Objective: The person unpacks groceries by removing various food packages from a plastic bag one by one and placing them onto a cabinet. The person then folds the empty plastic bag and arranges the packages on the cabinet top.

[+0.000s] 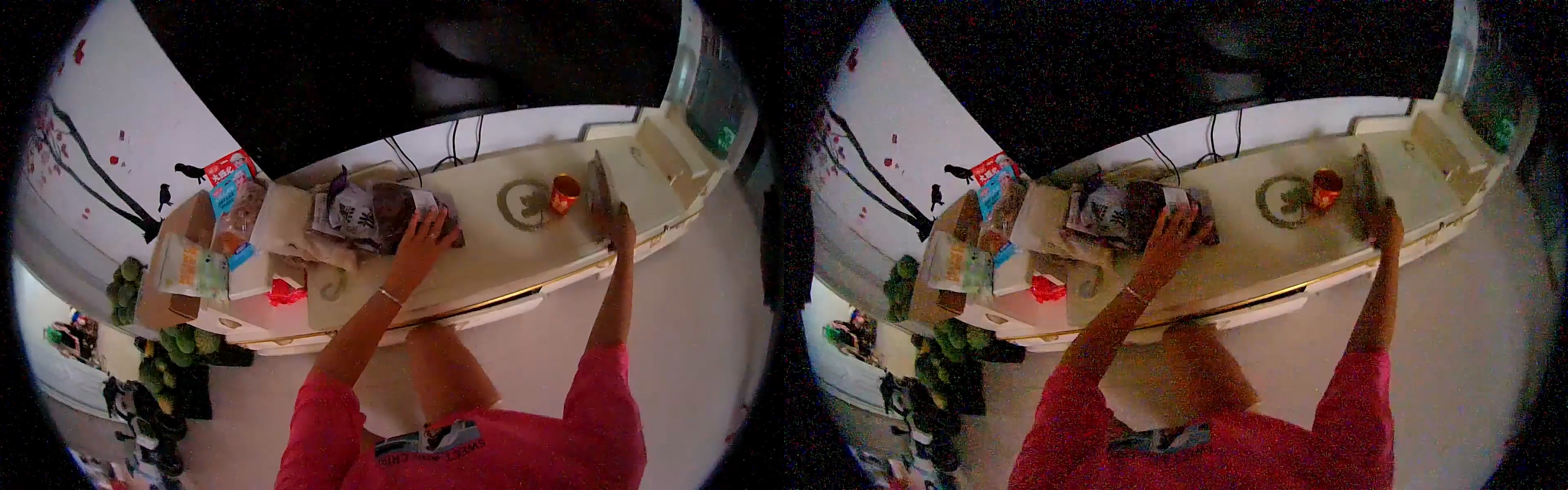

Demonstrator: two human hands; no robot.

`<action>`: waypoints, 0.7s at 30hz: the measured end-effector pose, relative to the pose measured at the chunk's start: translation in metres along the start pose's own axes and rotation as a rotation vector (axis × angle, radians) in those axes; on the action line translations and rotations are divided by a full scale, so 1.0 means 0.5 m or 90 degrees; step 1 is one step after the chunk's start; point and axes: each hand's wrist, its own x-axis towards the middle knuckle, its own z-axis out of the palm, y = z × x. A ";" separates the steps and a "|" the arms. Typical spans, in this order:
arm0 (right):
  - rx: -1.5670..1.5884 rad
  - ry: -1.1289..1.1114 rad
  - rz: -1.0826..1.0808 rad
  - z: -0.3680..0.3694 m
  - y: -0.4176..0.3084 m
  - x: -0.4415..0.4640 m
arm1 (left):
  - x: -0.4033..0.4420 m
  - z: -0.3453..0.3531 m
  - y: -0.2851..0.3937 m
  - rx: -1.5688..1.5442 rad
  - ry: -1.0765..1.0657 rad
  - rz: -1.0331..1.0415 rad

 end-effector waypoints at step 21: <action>0.021 -0.152 -0.491 0.261 -0.369 -0.275 | -0.093 -0.012 0.008 -0.003 -0.036 -0.125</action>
